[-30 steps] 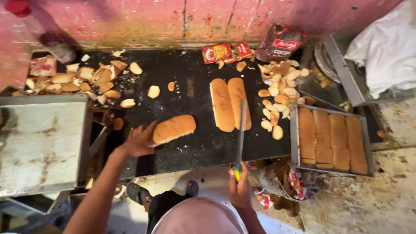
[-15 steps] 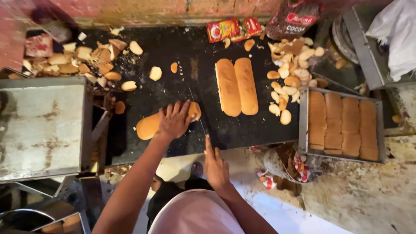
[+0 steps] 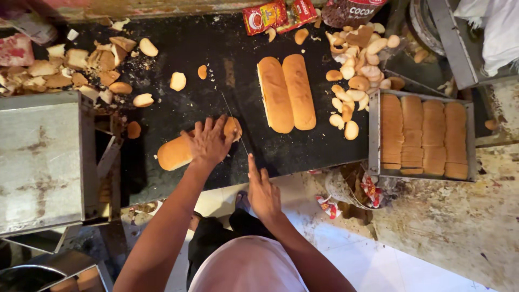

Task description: The person slices long loaves of bread into pieces with a knife and places them into metal trays.

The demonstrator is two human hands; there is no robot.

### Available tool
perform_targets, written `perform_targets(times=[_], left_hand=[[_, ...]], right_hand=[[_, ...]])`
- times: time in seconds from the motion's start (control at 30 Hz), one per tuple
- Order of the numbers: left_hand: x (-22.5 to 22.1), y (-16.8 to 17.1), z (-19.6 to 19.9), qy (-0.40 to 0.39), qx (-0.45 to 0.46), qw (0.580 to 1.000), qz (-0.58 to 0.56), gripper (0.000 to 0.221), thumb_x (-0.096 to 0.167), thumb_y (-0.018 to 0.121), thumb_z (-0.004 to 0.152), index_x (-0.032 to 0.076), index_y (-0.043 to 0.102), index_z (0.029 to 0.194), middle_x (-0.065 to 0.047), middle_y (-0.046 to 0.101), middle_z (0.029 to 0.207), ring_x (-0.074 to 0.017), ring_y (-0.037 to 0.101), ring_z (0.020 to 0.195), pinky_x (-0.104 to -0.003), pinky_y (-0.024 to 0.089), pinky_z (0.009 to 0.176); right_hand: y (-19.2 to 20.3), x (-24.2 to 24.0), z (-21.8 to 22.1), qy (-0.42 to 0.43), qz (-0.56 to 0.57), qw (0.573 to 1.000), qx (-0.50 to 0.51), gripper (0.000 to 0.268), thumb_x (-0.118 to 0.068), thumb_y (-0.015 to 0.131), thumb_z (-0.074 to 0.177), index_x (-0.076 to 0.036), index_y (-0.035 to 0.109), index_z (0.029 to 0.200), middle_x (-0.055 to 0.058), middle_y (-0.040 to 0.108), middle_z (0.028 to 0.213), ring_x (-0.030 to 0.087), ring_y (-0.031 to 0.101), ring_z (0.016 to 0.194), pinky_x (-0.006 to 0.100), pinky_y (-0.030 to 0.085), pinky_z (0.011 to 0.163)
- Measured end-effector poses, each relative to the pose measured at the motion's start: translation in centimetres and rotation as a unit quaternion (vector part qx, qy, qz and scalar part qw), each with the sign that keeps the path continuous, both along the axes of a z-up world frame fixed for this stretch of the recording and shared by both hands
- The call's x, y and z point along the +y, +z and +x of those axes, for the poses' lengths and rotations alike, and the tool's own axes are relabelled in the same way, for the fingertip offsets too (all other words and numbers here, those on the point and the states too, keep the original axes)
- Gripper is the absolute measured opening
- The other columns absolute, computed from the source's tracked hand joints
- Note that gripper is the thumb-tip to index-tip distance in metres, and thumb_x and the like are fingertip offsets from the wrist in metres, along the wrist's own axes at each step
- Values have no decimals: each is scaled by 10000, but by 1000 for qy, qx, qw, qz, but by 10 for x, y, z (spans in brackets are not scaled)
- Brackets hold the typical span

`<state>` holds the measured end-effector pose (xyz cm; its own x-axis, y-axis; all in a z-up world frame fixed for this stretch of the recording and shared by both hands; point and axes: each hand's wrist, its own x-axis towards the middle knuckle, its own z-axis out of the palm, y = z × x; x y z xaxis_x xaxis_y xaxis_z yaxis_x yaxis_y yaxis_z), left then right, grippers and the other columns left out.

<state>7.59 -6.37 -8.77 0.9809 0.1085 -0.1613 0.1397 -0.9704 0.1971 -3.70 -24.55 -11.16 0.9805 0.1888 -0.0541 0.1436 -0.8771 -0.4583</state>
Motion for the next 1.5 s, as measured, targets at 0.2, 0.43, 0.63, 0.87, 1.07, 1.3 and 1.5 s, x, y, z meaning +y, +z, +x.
perform_targets(times=[0.2,0.43,0.63,0.87,1.07,1.3,1.5], left_hand=[[1,0,-2,-4,-2,1000,3,599,577,442,980,309,468,1515,-20,542,1393,-297,466,1316,-770,236,1056],[5,-2,-1,-8,-10,1000,-3,619,590,457,959,302,463,1506,-26,537,1385,-299,463,1303,-760,234,1040],[1,1,0,5,9,1000,-23,604,617,442,960,314,486,1481,-19,547,1371,-279,467,1300,-748,239,1046],[6,-6,-1,-3,-16,1000,-22,615,633,400,978,304,479,1491,-30,549,1372,-289,480,1281,-729,269,1030],[16,-23,2,-19,-11,1000,-20,630,611,353,1017,244,450,1519,-70,534,1382,-329,460,1294,-686,293,1019],[14,-21,3,0,4,1000,-6,623,601,351,1012,243,448,1512,-75,528,1387,-328,448,1305,-666,285,1048],[13,-17,1,3,19,1000,-8,630,593,374,993,244,443,1513,-67,525,1396,-322,438,1323,-659,289,1057]], right_hand=[[-8,-12,-7,15,15,999,-43,629,-213,546,1017,-240,319,1604,232,659,1050,439,681,674,540,552,614],[-1,-11,-9,10,-33,995,-97,593,-234,589,1002,-239,383,1559,193,699,869,402,686,609,525,536,519],[-13,6,38,26,6,996,-90,591,-221,595,1016,-232,395,1573,203,684,801,416,671,613,536,523,556],[-9,-41,-64,-16,95,995,3,616,-201,543,1016,-240,343,1597,180,638,681,374,626,560,489,489,533],[15,1,3,15,97,991,-89,642,-188,562,1013,-239,316,1604,232,706,884,439,685,704,537,528,598],[21,27,19,10,59,997,-53,677,-171,598,1003,-255,306,1609,242,698,856,465,686,701,570,527,618],[7,22,21,20,33,996,-80,672,-181,595,1008,-262,310,1611,234,691,807,463,678,674,573,523,605]])
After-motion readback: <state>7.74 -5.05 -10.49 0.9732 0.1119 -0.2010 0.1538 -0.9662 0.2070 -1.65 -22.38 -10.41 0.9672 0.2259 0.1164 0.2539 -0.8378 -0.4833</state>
